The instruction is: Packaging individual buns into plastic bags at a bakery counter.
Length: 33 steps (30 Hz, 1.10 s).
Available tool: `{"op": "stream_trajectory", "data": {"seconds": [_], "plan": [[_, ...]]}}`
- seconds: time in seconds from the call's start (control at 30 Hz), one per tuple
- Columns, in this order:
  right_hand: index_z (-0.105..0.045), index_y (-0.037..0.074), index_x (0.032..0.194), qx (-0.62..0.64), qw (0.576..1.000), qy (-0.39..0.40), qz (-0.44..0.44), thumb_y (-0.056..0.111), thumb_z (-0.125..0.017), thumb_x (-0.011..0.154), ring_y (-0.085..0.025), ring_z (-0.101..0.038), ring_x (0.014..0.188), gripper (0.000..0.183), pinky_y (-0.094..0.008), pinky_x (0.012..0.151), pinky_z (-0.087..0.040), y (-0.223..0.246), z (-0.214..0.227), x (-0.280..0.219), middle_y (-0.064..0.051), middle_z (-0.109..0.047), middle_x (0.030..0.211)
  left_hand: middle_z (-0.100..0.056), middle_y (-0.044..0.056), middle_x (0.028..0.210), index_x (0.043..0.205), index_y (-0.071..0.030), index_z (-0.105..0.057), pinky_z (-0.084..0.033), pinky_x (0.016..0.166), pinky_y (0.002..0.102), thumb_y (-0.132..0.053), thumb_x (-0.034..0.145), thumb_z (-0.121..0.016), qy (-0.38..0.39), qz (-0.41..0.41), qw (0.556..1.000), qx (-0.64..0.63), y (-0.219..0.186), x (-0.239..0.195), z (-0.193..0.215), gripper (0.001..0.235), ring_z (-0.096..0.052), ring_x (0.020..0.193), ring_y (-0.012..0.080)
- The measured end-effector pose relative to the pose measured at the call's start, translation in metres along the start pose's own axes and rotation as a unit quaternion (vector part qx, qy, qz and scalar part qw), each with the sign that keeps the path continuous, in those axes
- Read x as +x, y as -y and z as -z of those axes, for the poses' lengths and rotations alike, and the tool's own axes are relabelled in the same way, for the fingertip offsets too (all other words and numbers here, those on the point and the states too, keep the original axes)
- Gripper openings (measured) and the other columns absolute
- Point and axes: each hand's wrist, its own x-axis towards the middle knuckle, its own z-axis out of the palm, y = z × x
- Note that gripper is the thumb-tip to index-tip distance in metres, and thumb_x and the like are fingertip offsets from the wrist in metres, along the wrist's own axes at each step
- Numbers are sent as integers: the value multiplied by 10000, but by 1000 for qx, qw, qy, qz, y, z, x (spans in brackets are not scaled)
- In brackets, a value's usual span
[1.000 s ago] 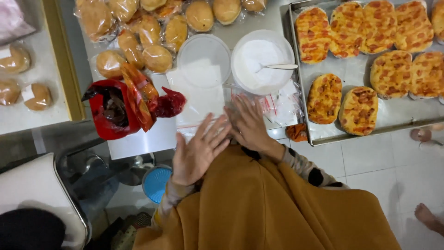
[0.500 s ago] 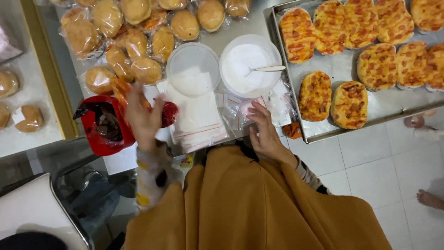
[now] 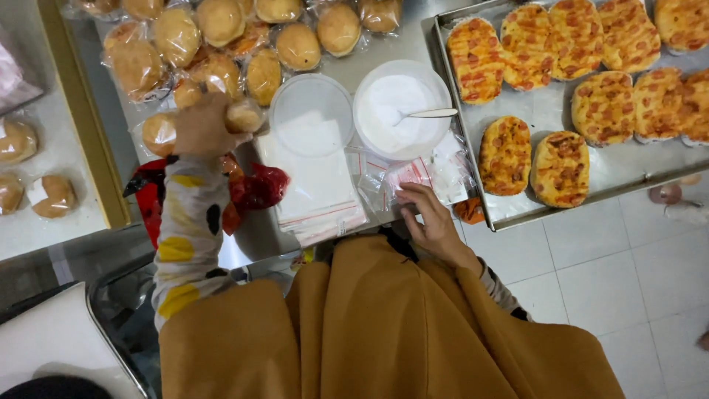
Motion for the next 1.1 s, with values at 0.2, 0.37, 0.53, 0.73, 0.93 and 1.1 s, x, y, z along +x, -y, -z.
{"op": "stream_trajectory", "data": {"seconds": [0.2, 0.37, 0.53, 0.73, 0.93, 1.1], "plan": [[-593, 22, 1357, 263, 958, 23, -112, 65, -667, 973, -302, -699, 1104, 394, -496, 939, -569, 22, -20, 26, -203, -681, 1245, -517, 240, 1347, 1443, -15, -436, -482, 1058, 493, -407, 855, -820, -29, -75, 727, -682, -93, -90, 49, 804, -526, 1279, 394], [-407, 53, 1516, 518, 834, 56, -180, 244, -779, 913, -215, -618, 1148, 734, -379, 949, -566, 20, -58, 41, -133, -583, 1341, -569, 196, 1304, 1500, -51, -398, -501, 973, 423, -532, 882, -729, 53, -197, 684, -700, -170, -117, 13, 851, -564, 1133, 268], [-502, 55, 1389, 528, 820, -5, -221, 123, -832, 851, -158, -599, 1096, 635, -307, 942, -519, 32, -52, 50, -52, -597, 1218, -598, 28, 998, 1528, -77, -353, -420, 614, 163, -751, 928, -497, 24, -103, 579, -809, -182, -126, -22, 914, -531, 751, 61], [-558, 21, 1315, 568, 761, -18, -314, 193, -759, 949, -328, -757, 887, 452, -428, 602, -663, 7, -67, 26, -200, -706, 1100, -700, 103, 990, 1366, -34, -555, -533, 802, 266, -94, 942, -771, -200, -48, 645, -736, -187, -134, -20, 479, -662, 910, 172], [-541, 54, 1336, 590, 748, -82, -292, 310, -610, 1053, -265, -739, 947, 388, -438, 770, -662, 31, -54, 31, -140, -688, 1119, -532, 183, 1411, 1548, -102, -335, -498, 1043, 308, -461, 770, -861, -77, 36, 524, -847, -232, -162, -47, 1005, -577, 1262, 244], [-702, 63, 1222, 145, 987, -33, -60, 267, -815, 876, -335, -684, 949, 417, -463, 783, -556, 8, -9, 8, -161, -699, 1087, -558, 183, 1243, 1469, -5, -468, -514, 993, 410, -233, 814, -866, -56, 45, 632, -771, -211, -153, -57, 800, -572, 1149, 280]]}}
